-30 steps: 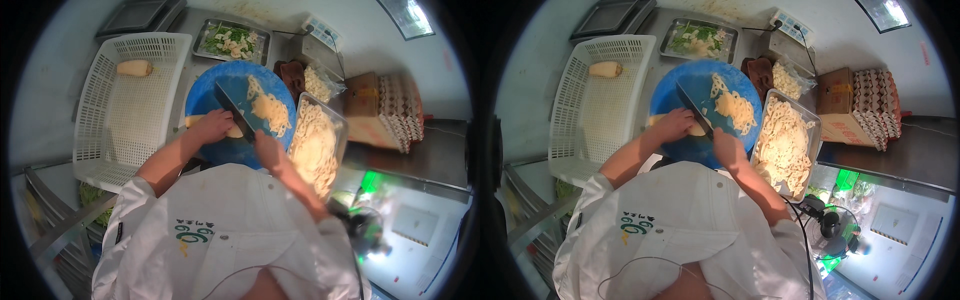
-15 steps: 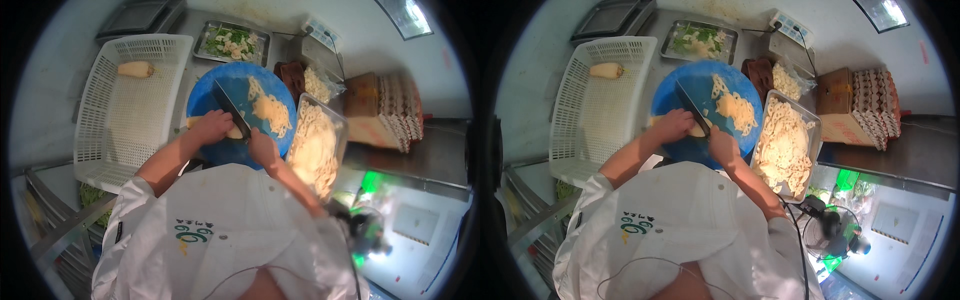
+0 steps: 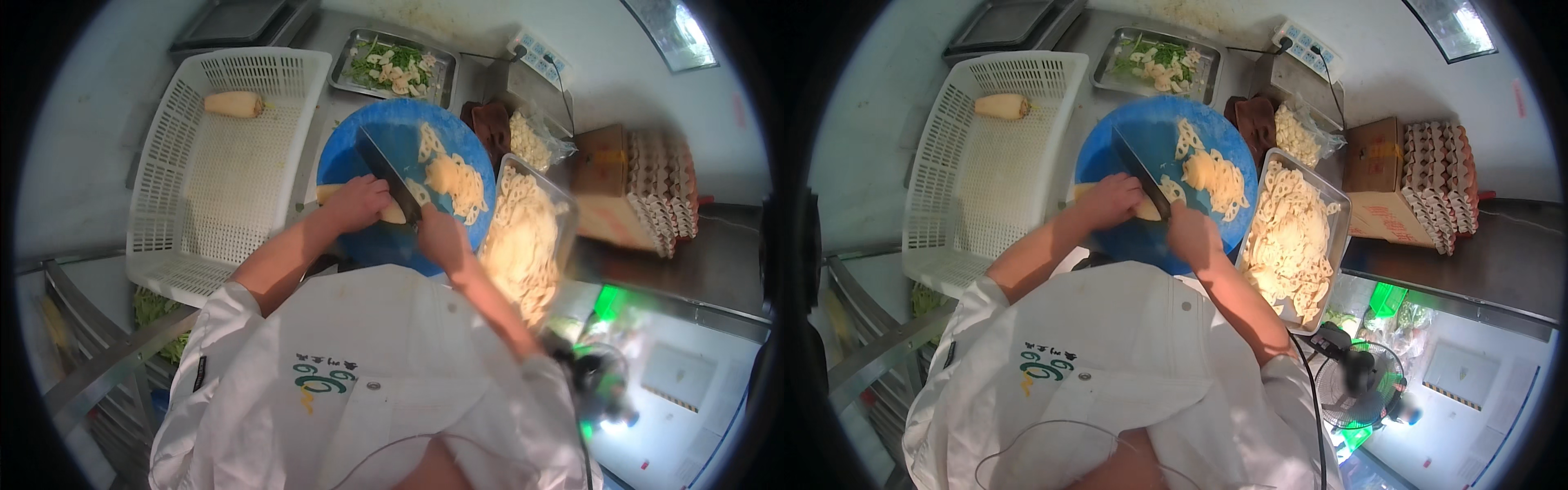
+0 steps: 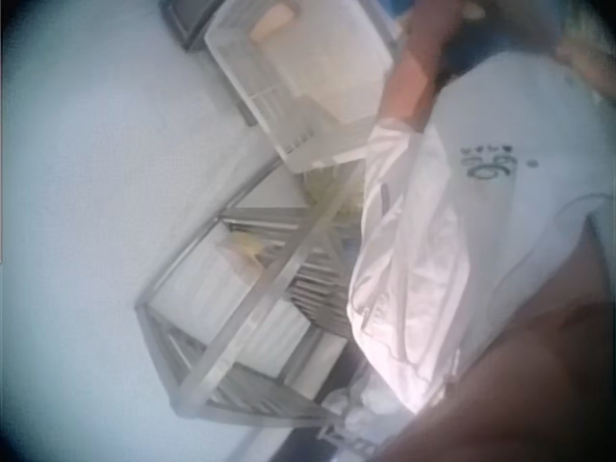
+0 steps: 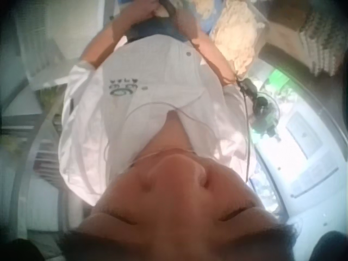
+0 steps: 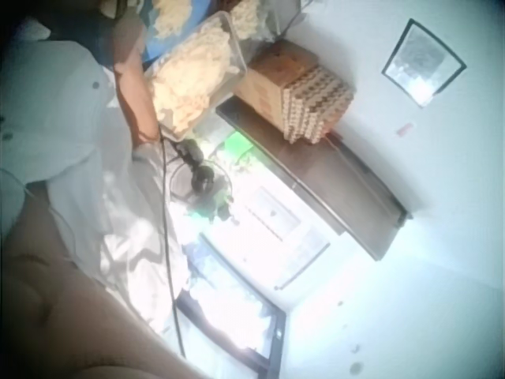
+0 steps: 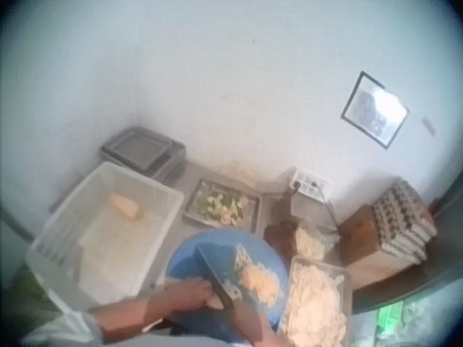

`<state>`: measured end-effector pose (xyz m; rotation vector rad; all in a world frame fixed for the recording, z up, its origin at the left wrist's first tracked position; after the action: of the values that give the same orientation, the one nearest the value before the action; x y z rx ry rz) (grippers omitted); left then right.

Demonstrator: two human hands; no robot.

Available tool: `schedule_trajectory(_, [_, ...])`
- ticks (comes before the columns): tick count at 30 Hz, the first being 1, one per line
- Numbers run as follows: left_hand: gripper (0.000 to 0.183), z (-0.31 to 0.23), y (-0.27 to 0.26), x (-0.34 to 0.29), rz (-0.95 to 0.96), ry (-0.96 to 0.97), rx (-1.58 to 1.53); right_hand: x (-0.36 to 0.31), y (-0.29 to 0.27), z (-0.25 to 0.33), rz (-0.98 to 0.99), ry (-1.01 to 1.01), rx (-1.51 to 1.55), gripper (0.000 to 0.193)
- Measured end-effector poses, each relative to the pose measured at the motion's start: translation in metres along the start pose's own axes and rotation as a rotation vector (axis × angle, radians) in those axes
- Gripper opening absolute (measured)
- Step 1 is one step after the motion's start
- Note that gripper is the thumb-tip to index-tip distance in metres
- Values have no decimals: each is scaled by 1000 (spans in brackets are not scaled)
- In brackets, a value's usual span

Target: The person slices lotus root into thin rounds on a blue cutting board using a large knife, then transfers the slices into a metal tray. The person repeats this process with multiple lotus root pieces.

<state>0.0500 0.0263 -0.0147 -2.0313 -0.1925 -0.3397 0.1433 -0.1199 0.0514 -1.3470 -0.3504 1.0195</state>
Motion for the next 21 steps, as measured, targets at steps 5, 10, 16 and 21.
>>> schedule_trajectory(5, [19,1,-4,-6,-79,8,24,-23,-34,13,24,-10,1,12])
schedule_trajectory(10, [20,2,-5,2,-17,19,-10,6,22,-1,-31,10,27,13])
schedule_trajectory(16, [20,5,-5,-9,-37,9,-27,-20,-25,13,-13,-19,25,14])
schedule_trajectory(21, [19,5,-5,1,10,40,18,3,28,4,-40,-2,38,15])
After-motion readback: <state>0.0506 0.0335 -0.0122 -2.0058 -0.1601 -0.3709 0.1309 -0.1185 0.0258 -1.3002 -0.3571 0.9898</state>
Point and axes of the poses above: each hand's wrist, its own x-axis towards the middle knuckle, its own y-axis out of the palm, z = x × y, the point moved 5 cm from there along x, towards the middle knuckle, and after that the axes turned 2 degrees about -z, right-handed, at the moved point
